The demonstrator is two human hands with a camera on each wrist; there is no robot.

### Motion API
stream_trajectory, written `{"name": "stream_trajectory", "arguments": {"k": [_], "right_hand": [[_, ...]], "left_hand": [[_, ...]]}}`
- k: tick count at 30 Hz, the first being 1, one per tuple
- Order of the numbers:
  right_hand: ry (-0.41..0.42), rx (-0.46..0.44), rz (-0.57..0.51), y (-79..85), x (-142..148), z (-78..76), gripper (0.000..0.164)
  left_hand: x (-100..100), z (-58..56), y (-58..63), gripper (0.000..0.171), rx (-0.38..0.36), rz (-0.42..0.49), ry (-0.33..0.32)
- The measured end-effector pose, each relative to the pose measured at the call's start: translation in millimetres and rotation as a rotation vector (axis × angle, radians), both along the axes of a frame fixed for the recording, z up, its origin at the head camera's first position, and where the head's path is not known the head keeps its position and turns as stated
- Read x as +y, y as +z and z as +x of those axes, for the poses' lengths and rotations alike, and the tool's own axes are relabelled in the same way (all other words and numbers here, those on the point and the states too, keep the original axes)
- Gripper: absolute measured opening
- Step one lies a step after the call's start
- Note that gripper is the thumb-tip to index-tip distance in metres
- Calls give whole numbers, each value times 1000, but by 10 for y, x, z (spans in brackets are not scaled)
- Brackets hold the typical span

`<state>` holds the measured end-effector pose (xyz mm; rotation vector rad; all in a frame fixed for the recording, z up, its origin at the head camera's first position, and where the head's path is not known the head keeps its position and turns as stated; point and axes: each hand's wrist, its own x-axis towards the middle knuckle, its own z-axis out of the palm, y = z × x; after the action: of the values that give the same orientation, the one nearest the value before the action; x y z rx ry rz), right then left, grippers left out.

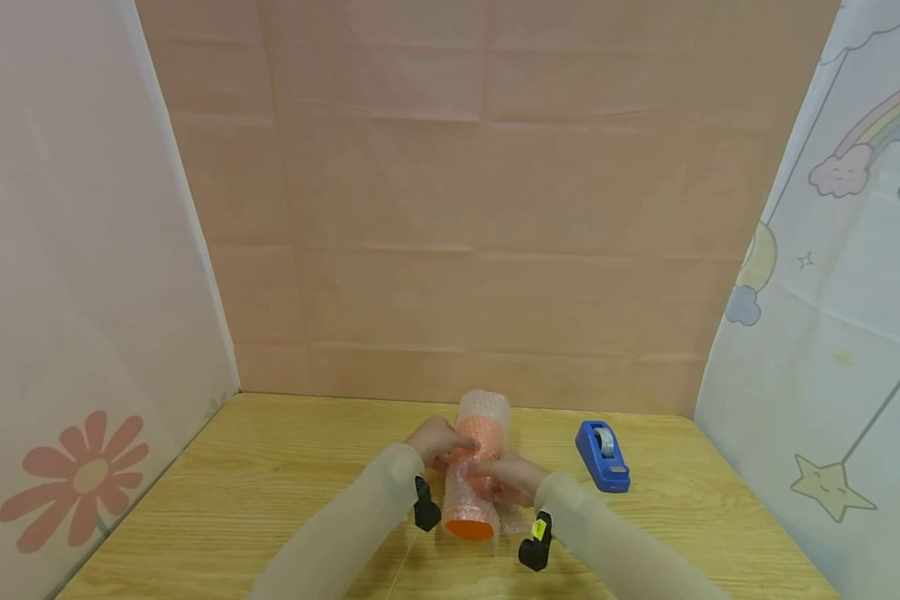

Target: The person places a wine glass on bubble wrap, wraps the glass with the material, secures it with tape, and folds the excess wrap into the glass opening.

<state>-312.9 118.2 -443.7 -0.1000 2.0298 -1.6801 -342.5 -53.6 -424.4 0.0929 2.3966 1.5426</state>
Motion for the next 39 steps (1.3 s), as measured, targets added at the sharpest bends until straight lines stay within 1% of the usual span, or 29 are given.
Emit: {"name": "stream_trajectory", "arguments": {"k": [2,5,7,13,17,20,23,25,28,30,34,37,39], "right_hand": [[-19,2,10,-1,-12,3,58],[-59,-6,35,1,-24,7,48],[-71,-8,41,-1,-26,9,46],[-39,-9,2,-26,-14,-8,52],[-34,-7,15,-38,-4,-24,50],[-25,-3,13,-37,0,-26,51],[-18,-2,6,-30,1,-21,49],[-19,-4,1,-32,1,-20,47],[-28,-8,11,-35,-2,-20,43],[-31,-12,15,-35,-4,-19,44],[-36,-16,22,-32,-3,-26,44],[-14,-15,-10,-44,3,-42,47],[8,-15,-35,-52,7,-52,50]], "left_hand": [[-2,-2,0,26,-4,5,-2],[-7,8,11,26,-9,8,-5],[-10,18,20,26,-11,8,-10],[-13,28,31,28,-7,4,-15],[-8,7,13,32,-19,7,-7],[-8,-2,-3,34,-26,10,-9],[-21,-9,-16,32,-34,27,-26],[-35,10,-7,31,-39,44,-40],[-51,-5,-31,30,-47,66,-50],[-59,-16,-49,32,-51,72,-50],[-66,-73,-103,39,-64,57,-33],[-70,-83,-110,44,-74,57,-25],[-73,-84,-112,45,-72,49,-32]]}}
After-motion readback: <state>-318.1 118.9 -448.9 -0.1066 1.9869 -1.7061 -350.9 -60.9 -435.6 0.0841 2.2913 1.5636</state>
